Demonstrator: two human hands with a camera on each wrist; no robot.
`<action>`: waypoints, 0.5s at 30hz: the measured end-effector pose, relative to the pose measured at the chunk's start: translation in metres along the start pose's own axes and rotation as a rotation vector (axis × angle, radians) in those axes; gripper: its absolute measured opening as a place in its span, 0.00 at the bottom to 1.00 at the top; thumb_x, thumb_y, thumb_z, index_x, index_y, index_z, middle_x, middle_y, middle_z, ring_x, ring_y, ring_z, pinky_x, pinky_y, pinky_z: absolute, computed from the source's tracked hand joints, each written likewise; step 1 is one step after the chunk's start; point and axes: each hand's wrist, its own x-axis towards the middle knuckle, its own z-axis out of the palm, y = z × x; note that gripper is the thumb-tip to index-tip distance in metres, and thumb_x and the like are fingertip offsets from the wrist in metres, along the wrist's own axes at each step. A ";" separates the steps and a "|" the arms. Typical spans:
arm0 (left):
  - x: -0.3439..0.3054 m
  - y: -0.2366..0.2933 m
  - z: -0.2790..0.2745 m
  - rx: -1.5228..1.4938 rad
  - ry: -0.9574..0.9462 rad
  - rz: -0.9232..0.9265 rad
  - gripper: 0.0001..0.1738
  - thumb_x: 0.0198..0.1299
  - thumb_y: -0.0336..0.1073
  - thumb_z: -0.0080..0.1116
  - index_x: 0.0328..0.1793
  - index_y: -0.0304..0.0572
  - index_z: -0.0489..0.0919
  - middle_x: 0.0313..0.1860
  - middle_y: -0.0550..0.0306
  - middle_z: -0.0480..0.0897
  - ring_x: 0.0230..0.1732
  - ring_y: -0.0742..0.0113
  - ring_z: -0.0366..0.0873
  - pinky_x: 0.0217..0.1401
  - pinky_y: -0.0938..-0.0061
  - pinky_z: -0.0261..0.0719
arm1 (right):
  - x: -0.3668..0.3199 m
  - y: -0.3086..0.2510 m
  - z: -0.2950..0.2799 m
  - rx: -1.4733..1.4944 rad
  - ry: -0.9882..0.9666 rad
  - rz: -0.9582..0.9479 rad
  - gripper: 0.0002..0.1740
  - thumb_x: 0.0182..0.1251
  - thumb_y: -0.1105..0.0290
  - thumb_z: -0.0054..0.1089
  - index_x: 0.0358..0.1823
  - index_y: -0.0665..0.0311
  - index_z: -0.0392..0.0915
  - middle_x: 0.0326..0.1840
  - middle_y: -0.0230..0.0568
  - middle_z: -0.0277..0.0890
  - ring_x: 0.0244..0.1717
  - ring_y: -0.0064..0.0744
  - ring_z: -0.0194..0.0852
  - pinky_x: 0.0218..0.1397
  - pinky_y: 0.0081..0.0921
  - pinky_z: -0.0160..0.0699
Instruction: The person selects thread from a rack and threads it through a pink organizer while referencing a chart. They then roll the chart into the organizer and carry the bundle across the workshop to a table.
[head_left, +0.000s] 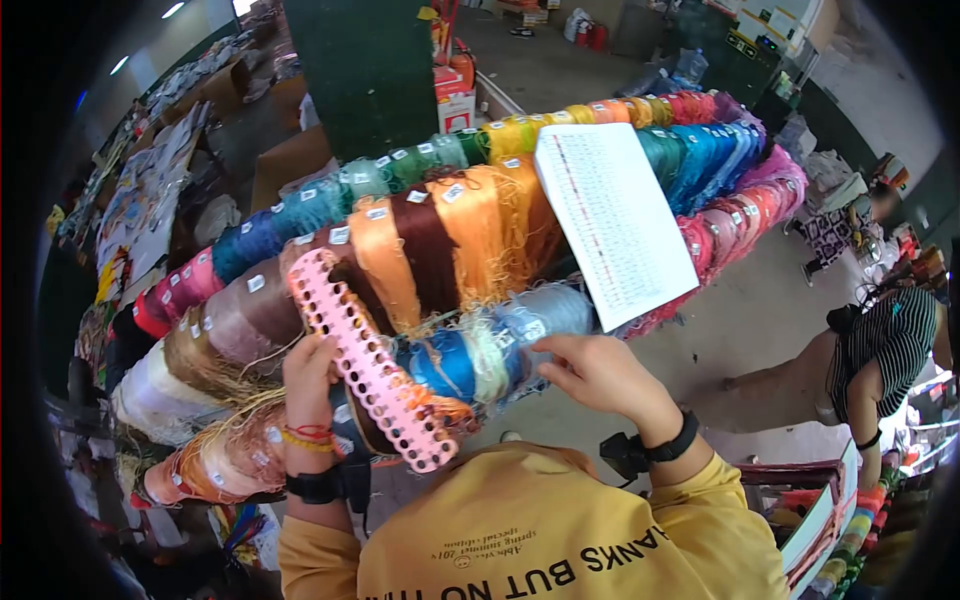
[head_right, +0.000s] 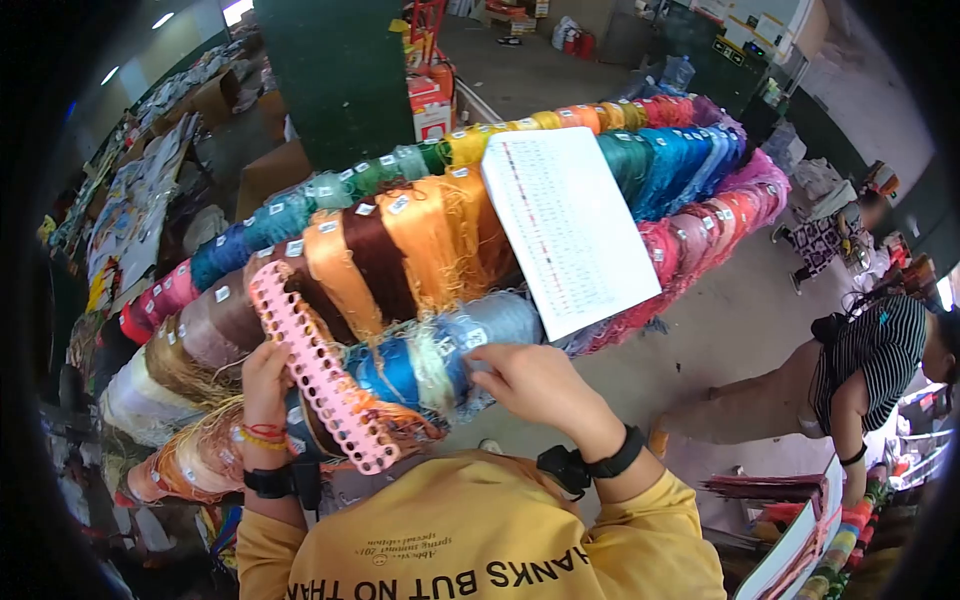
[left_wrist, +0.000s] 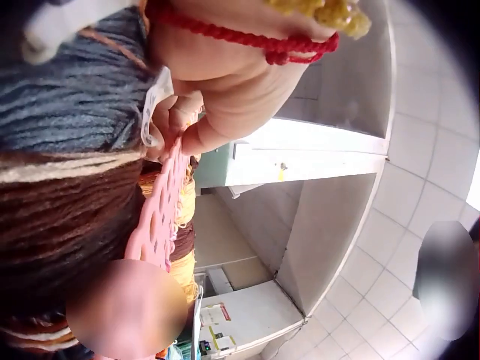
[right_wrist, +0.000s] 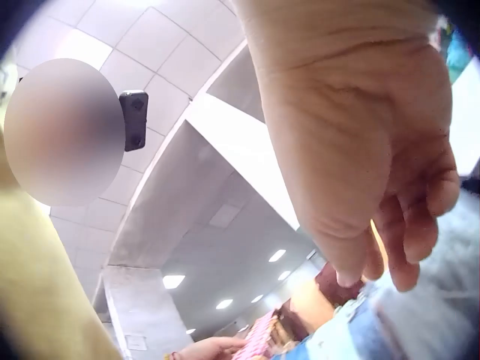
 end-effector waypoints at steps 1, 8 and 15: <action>-0.001 0.002 0.002 0.005 0.005 0.000 0.08 0.59 0.33 0.54 0.28 0.42 0.76 0.19 0.68 0.74 0.18 0.83 0.65 0.21 0.87 0.60 | -0.011 0.008 -0.008 -0.035 -0.010 0.039 0.14 0.60 0.63 0.54 0.46 0.59 0.75 0.29 0.44 0.78 0.33 0.47 0.77 0.35 0.38 0.74; -0.006 0.010 0.009 0.062 0.073 -0.019 0.10 0.60 0.34 0.53 0.25 0.44 0.74 0.18 0.68 0.73 0.17 0.83 0.64 0.21 0.88 0.59 | -0.051 0.048 -0.044 -0.085 0.047 0.273 0.24 0.57 0.66 0.59 0.56 0.56 0.69 0.23 0.42 0.77 0.27 0.44 0.76 0.31 0.35 0.72; -0.005 0.007 0.008 0.066 0.095 -0.022 0.10 0.60 0.35 0.54 0.26 0.45 0.74 0.19 0.69 0.73 0.17 0.84 0.64 0.21 0.89 0.59 | -0.053 0.076 -0.049 -0.208 0.046 0.307 0.28 0.58 0.61 0.57 0.61 0.54 0.64 0.22 0.43 0.76 0.26 0.45 0.76 0.29 0.38 0.72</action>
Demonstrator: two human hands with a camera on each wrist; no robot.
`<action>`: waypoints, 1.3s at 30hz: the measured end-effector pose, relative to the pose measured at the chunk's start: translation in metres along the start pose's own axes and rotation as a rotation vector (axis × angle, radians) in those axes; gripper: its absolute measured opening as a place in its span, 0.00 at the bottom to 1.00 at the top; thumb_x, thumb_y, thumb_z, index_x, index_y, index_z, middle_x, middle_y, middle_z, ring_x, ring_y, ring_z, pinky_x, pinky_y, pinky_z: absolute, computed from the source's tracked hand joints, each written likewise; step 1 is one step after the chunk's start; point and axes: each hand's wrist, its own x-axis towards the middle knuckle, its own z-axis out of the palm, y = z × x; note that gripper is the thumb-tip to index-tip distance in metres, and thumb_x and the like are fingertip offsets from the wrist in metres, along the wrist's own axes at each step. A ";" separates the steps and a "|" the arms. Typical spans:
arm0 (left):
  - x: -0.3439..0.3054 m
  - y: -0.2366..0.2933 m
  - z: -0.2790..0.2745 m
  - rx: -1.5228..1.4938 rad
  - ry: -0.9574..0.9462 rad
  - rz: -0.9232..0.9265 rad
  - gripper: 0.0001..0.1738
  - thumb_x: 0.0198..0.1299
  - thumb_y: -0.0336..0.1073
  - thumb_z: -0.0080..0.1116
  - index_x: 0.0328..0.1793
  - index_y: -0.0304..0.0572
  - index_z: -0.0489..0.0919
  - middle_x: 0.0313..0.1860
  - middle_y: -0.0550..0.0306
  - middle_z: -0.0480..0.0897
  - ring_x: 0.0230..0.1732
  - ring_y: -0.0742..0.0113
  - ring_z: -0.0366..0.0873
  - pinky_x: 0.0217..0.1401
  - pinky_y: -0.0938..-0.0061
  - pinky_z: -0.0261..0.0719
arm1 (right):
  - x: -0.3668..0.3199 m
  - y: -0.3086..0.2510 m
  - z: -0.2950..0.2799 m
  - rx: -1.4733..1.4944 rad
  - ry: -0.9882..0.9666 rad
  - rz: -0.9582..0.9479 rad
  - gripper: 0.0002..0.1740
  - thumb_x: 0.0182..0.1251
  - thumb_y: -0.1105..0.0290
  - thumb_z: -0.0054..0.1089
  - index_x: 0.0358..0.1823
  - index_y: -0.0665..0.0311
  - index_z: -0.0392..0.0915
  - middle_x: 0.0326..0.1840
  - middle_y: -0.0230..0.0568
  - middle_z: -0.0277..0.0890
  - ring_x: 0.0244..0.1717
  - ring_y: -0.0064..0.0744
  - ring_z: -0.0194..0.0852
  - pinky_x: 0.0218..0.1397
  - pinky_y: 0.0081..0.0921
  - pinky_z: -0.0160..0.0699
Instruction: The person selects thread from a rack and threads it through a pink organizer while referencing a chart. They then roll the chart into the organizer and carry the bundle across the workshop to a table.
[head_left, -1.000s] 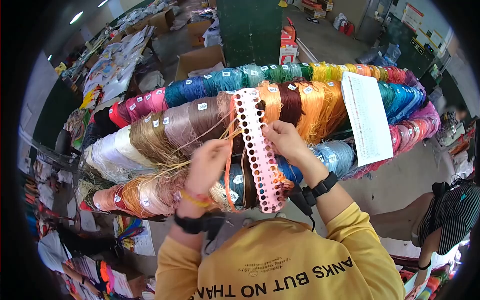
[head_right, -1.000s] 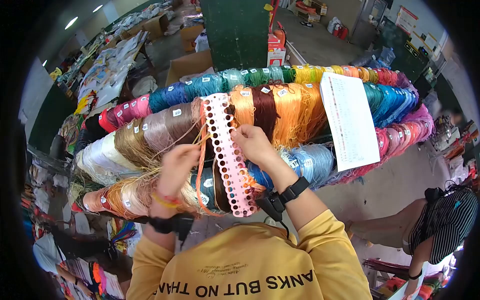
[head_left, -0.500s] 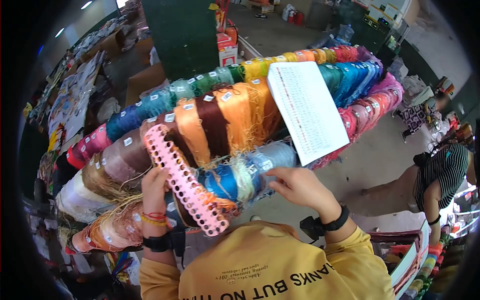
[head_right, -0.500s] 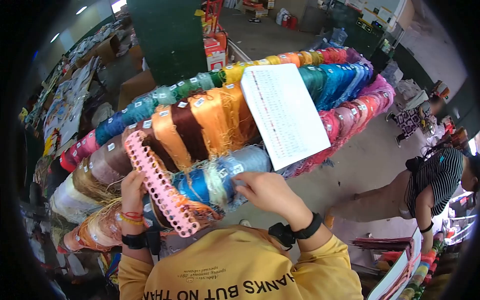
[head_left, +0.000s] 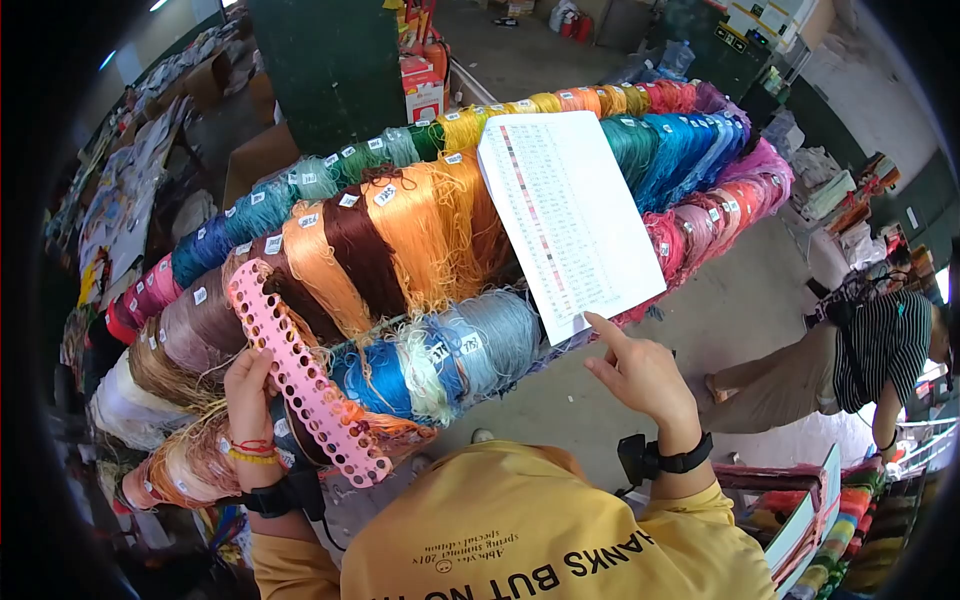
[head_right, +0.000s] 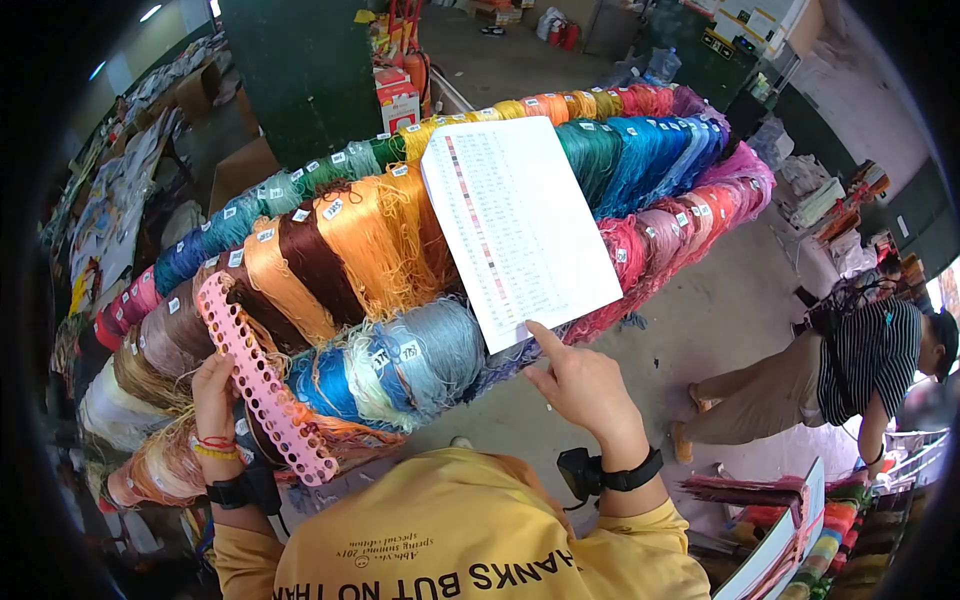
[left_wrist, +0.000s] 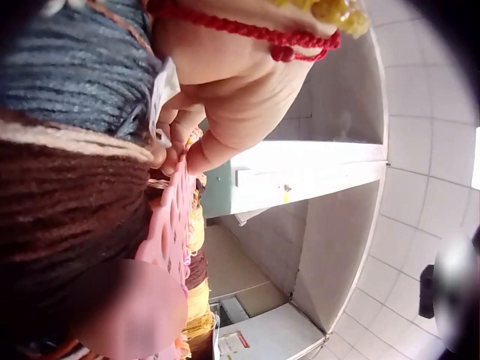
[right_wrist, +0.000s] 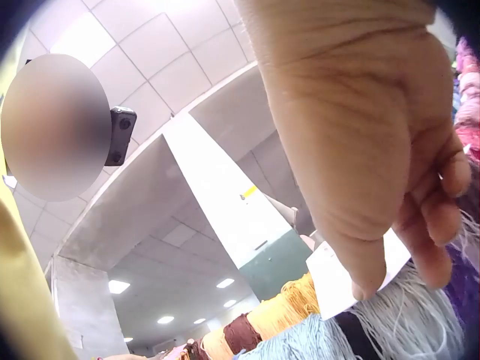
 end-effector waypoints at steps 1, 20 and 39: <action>0.000 0.000 0.001 0.001 0.006 0.000 0.10 0.60 0.35 0.54 0.26 0.46 0.74 0.19 0.70 0.73 0.18 0.84 0.64 0.21 0.89 0.59 | 0.001 0.002 0.000 -0.010 -0.008 0.003 0.28 0.58 0.61 0.57 0.61 0.54 0.64 0.21 0.43 0.76 0.26 0.45 0.76 0.29 0.38 0.72; 0.000 -0.003 -0.001 0.026 0.016 0.044 0.09 0.61 0.35 0.54 0.27 0.46 0.74 0.20 0.71 0.73 0.18 0.85 0.63 0.21 0.90 0.58 | 0.001 0.022 0.004 -0.031 -0.035 0.026 0.30 0.58 0.59 0.57 0.63 0.51 0.60 0.21 0.43 0.76 0.26 0.45 0.76 0.29 0.39 0.72; -0.001 -0.002 0.001 0.022 0.019 0.054 0.08 0.60 0.34 0.54 0.27 0.45 0.74 0.20 0.71 0.72 0.19 0.85 0.63 0.22 0.89 0.58 | 0.013 0.004 -0.002 0.105 0.120 -0.013 0.17 0.57 0.62 0.58 0.48 0.57 0.74 0.22 0.43 0.77 0.26 0.43 0.77 0.29 0.35 0.73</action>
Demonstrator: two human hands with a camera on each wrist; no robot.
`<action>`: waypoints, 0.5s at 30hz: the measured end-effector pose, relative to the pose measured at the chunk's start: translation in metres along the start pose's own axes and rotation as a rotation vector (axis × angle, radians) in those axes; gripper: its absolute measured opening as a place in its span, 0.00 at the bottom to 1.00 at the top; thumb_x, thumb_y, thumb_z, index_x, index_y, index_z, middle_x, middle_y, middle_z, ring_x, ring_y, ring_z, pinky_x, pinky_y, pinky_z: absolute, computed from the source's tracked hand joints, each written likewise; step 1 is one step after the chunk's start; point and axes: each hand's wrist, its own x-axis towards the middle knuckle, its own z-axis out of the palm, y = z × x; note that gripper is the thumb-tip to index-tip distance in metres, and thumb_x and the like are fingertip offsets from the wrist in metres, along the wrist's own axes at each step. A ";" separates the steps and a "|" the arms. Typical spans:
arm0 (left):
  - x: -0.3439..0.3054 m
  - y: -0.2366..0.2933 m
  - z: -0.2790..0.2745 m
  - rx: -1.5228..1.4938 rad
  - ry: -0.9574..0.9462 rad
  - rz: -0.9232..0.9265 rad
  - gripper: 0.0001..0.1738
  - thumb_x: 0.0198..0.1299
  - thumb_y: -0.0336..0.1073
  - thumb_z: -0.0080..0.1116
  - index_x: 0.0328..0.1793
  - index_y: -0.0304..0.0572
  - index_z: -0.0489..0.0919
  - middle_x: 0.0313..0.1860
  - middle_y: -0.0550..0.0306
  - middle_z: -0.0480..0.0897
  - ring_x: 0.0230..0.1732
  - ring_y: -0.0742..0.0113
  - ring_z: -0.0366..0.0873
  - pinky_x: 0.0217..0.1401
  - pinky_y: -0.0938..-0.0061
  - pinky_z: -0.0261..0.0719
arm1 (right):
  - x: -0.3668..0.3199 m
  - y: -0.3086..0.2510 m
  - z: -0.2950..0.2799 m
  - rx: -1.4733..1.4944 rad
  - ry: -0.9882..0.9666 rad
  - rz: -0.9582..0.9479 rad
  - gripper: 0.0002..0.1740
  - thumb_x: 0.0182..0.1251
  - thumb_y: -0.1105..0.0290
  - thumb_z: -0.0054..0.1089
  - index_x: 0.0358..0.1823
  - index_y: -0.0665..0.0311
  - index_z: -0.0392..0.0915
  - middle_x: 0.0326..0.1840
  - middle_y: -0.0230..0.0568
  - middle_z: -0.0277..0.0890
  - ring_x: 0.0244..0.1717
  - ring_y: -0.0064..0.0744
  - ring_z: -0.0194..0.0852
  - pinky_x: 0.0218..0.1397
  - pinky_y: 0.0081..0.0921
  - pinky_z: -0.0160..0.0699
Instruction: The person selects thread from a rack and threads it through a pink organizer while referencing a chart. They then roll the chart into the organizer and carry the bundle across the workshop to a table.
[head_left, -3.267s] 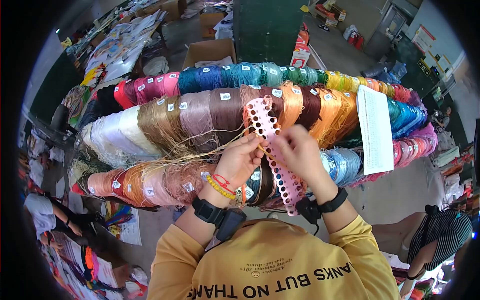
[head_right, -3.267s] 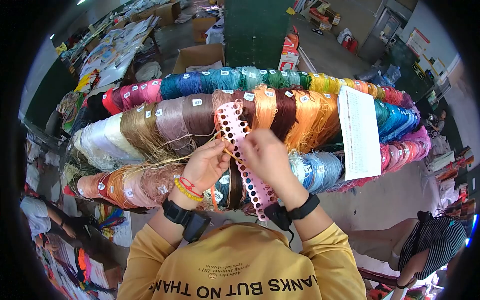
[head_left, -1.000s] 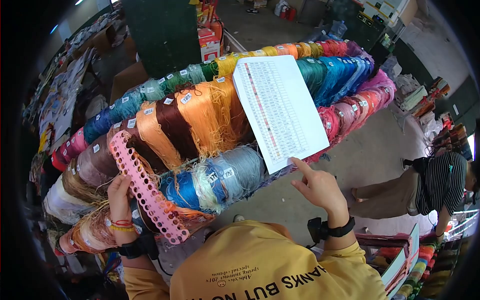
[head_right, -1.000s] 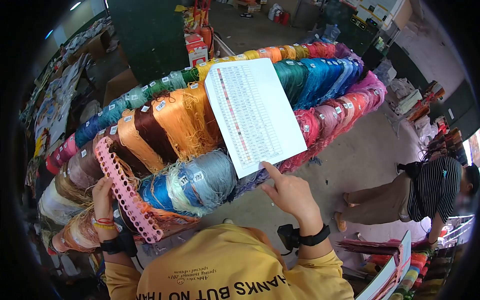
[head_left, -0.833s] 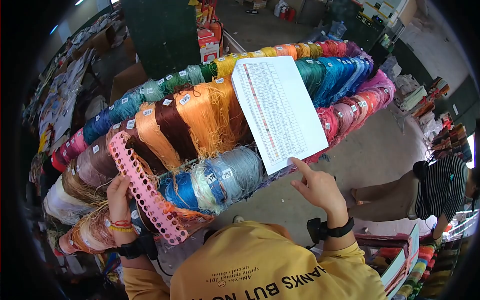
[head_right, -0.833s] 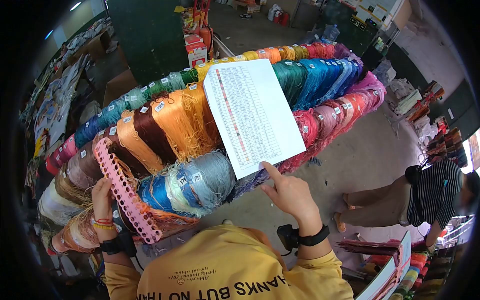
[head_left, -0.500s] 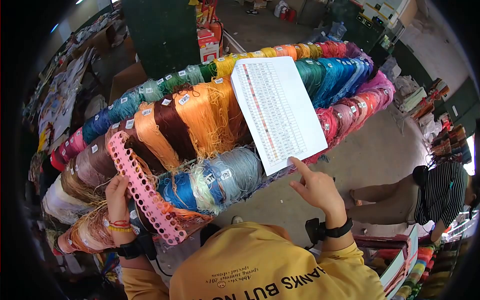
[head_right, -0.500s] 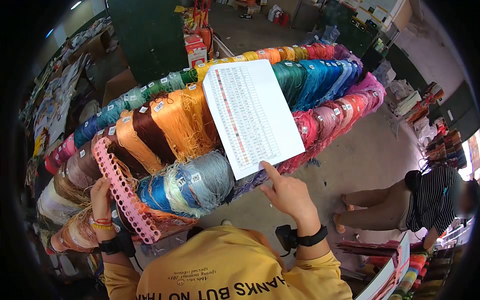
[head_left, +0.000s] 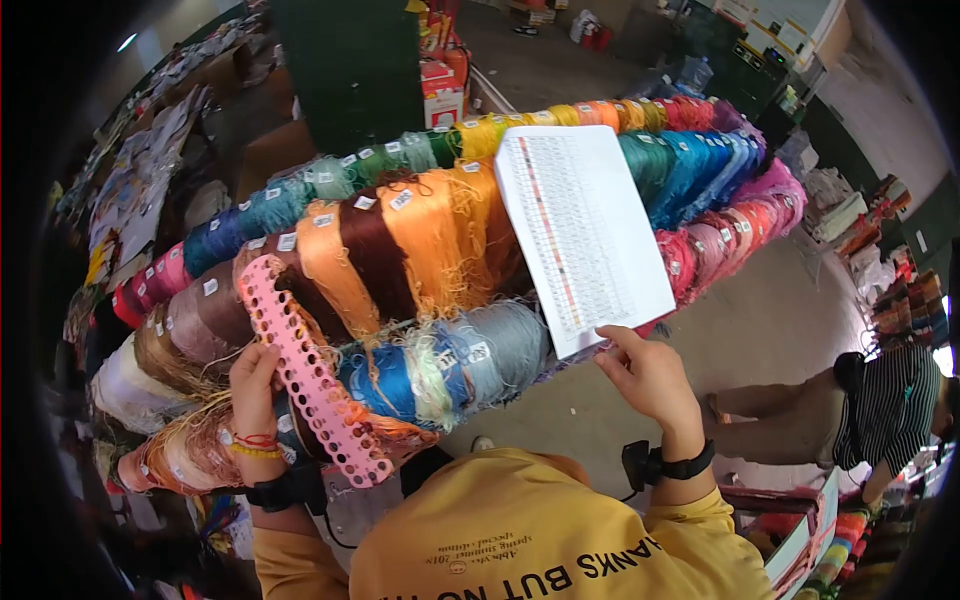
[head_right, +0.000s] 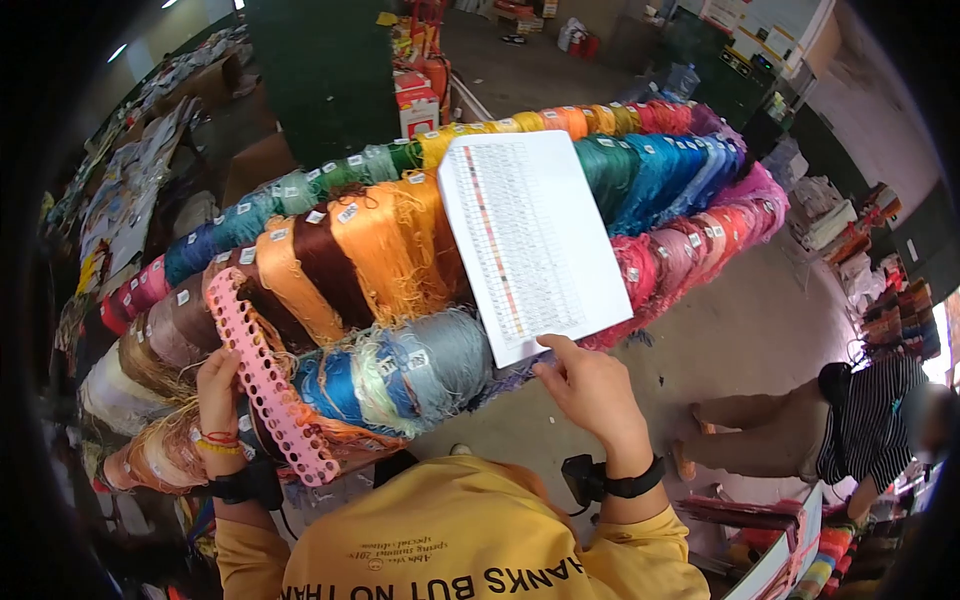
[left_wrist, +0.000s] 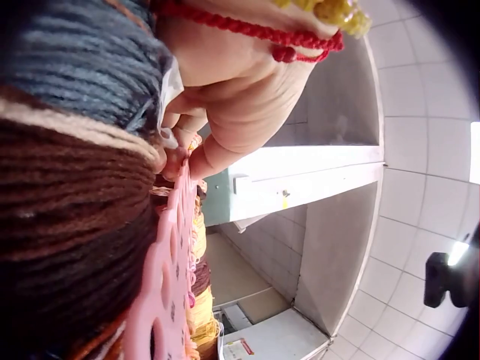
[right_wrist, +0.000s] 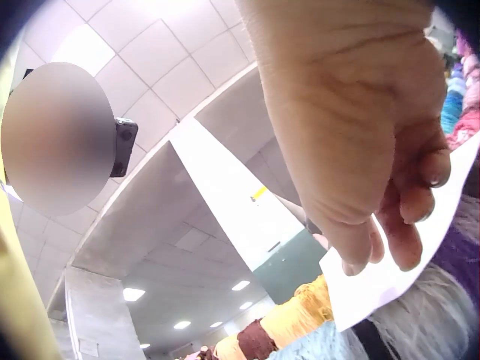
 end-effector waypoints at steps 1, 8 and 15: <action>0.001 -0.001 -0.002 -0.009 -0.014 -0.001 0.08 0.59 0.34 0.55 0.27 0.45 0.74 0.20 0.70 0.72 0.19 0.84 0.63 0.22 0.88 0.58 | 0.005 -0.005 -0.002 0.015 -0.003 -0.003 0.15 0.57 0.63 0.59 0.45 0.58 0.75 0.22 0.42 0.77 0.25 0.42 0.77 0.29 0.35 0.73; -0.002 0.003 0.002 0.020 -0.016 0.026 0.10 0.60 0.35 0.54 0.26 0.45 0.74 0.18 0.71 0.72 0.18 0.84 0.64 0.22 0.88 0.58 | 0.056 -0.076 -0.017 0.214 0.158 -0.321 0.05 0.55 0.71 0.60 0.33 0.62 0.77 0.24 0.41 0.76 0.22 0.35 0.75 0.27 0.26 0.72; -0.005 0.004 0.003 -0.022 -0.034 0.029 0.09 0.61 0.34 0.54 0.27 0.42 0.74 0.20 0.69 0.73 0.20 0.84 0.66 0.23 0.88 0.62 | 0.123 -0.127 0.022 0.093 0.189 -0.380 0.07 0.57 0.67 0.54 0.29 0.63 0.76 0.31 0.45 0.77 0.32 0.45 0.77 0.35 0.37 0.74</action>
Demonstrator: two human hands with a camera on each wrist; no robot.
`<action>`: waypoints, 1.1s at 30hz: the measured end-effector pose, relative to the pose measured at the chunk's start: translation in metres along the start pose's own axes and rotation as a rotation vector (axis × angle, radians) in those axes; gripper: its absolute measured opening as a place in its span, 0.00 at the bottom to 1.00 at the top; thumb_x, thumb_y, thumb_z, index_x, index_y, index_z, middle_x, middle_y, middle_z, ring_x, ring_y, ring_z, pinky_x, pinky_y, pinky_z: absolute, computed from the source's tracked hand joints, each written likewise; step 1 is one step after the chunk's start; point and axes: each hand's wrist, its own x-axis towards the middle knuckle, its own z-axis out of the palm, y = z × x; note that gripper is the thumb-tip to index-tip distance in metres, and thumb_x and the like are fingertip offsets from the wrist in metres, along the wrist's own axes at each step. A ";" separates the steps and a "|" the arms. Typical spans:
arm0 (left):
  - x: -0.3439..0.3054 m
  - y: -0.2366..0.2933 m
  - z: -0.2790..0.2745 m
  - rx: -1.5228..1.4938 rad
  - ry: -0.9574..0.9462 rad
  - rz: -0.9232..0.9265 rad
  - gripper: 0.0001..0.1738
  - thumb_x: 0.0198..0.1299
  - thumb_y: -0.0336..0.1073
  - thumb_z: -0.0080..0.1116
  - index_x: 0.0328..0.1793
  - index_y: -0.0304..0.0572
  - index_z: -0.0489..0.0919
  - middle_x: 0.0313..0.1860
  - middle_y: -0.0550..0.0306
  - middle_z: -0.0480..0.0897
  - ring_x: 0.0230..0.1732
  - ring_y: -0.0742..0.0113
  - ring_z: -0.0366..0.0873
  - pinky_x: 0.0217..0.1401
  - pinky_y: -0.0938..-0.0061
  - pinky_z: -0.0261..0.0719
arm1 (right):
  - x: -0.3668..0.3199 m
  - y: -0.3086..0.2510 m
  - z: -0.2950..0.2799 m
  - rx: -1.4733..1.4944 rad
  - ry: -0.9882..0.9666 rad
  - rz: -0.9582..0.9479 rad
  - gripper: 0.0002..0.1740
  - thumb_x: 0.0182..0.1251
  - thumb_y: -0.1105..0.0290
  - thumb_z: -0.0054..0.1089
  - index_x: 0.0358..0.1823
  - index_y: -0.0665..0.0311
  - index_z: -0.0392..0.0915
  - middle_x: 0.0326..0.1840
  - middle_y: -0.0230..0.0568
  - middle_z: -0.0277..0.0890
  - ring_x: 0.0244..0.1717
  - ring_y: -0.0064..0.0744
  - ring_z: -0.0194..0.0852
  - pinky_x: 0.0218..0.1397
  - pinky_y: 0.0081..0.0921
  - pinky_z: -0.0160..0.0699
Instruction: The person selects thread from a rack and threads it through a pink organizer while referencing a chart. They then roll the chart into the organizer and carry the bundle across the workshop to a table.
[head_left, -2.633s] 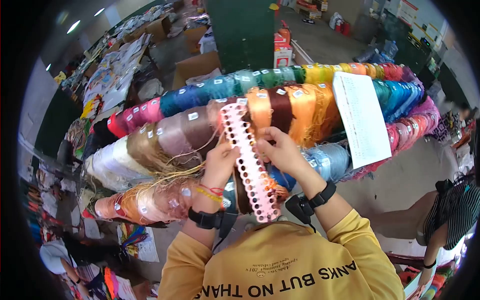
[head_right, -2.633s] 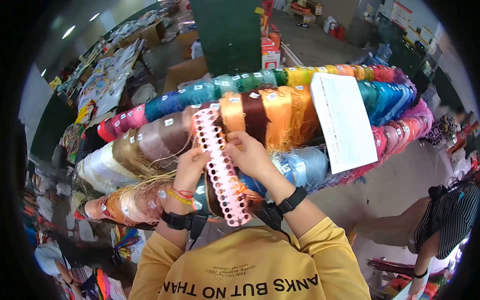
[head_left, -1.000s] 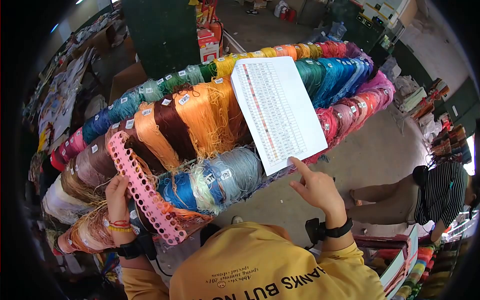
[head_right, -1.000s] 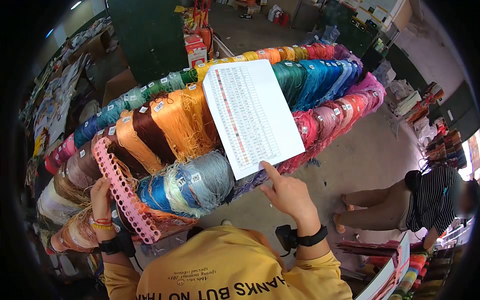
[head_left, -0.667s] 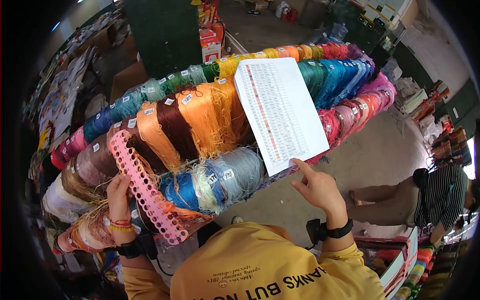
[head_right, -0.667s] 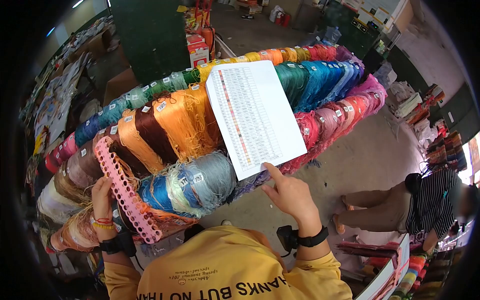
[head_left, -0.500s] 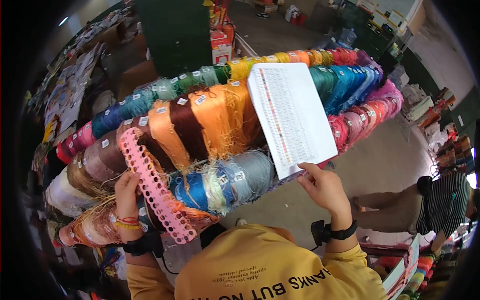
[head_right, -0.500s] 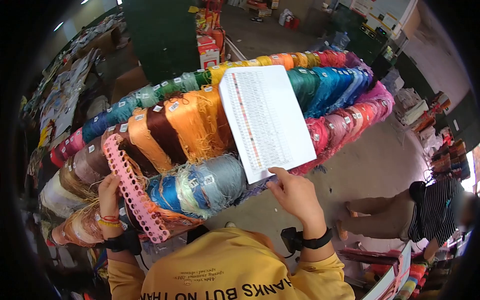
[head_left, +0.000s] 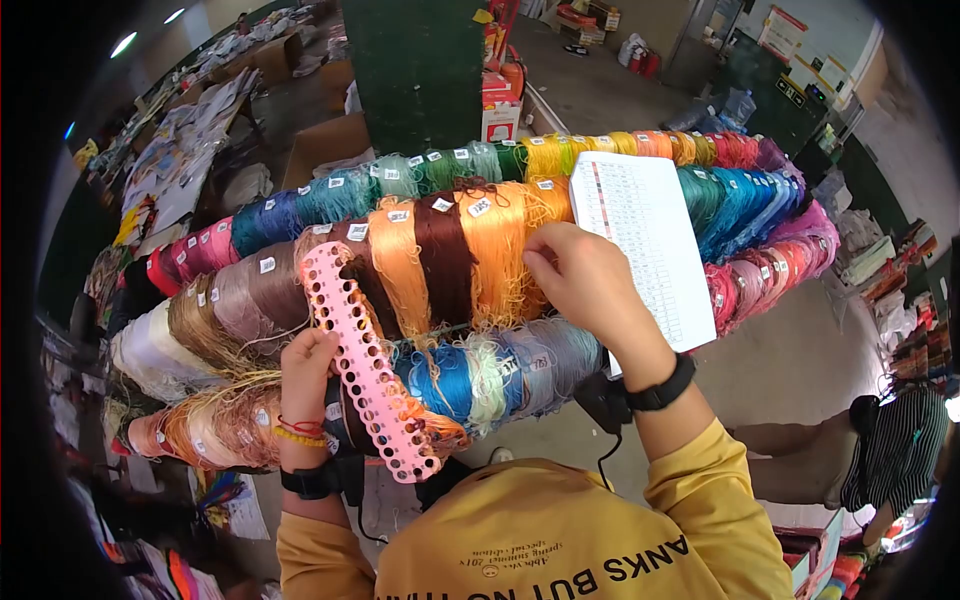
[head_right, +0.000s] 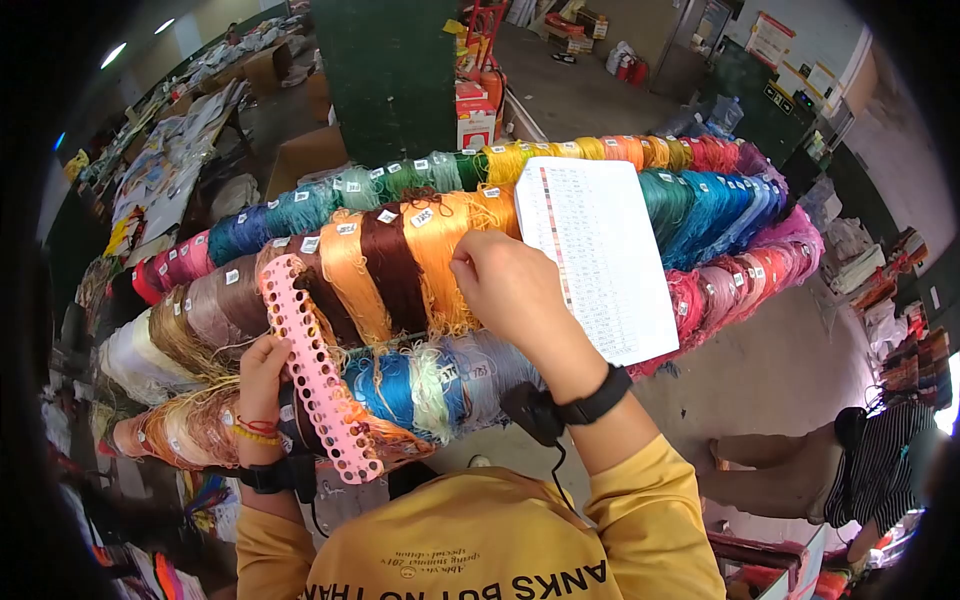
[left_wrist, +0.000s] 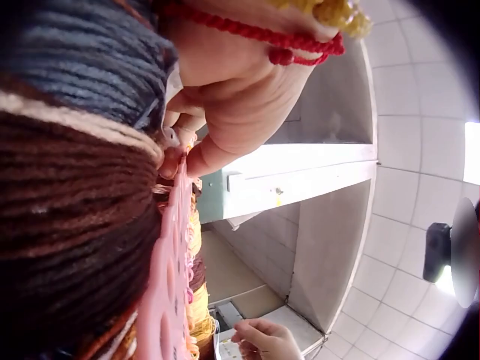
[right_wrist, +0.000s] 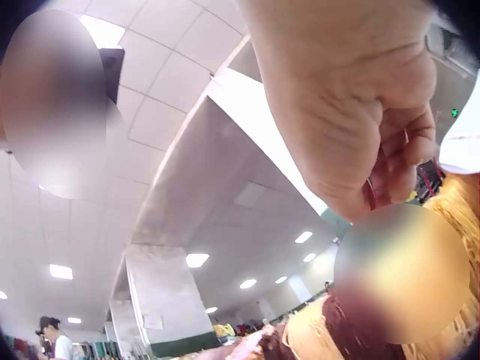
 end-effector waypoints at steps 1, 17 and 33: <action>0.000 -0.001 0.000 -0.011 -0.004 0.000 0.09 0.61 0.34 0.54 0.28 0.41 0.74 0.20 0.69 0.73 0.20 0.84 0.66 0.23 0.88 0.63 | 0.007 0.003 0.010 -0.040 -0.024 0.018 0.08 0.57 0.66 0.54 0.29 0.63 0.76 0.31 0.46 0.78 0.33 0.46 0.77 0.36 0.38 0.74; 0.001 -0.005 -0.001 -0.005 -0.039 0.042 0.09 0.61 0.35 0.53 0.28 0.42 0.75 0.20 0.70 0.73 0.20 0.85 0.65 0.23 0.88 0.60 | 0.030 0.039 0.073 0.053 0.051 0.211 0.10 0.57 0.64 0.56 0.31 0.64 0.78 0.40 0.47 0.78 0.31 0.42 0.77 0.39 0.32 0.75; 0.005 -0.002 -0.015 -0.161 -0.193 -0.074 0.04 0.60 0.30 0.52 0.37 0.38 0.76 0.26 0.66 0.76 0.24 0.81 0.70 0.28 0.87 0.64 | -0.275 0.013 -0.246 1.066 1.162 -0.086 0.06 0.67 0.74 0.42 0.31 0.65 0.66 0.25 0.35 0.65 0.25 0.23 0.61 0.33 0.20 0.65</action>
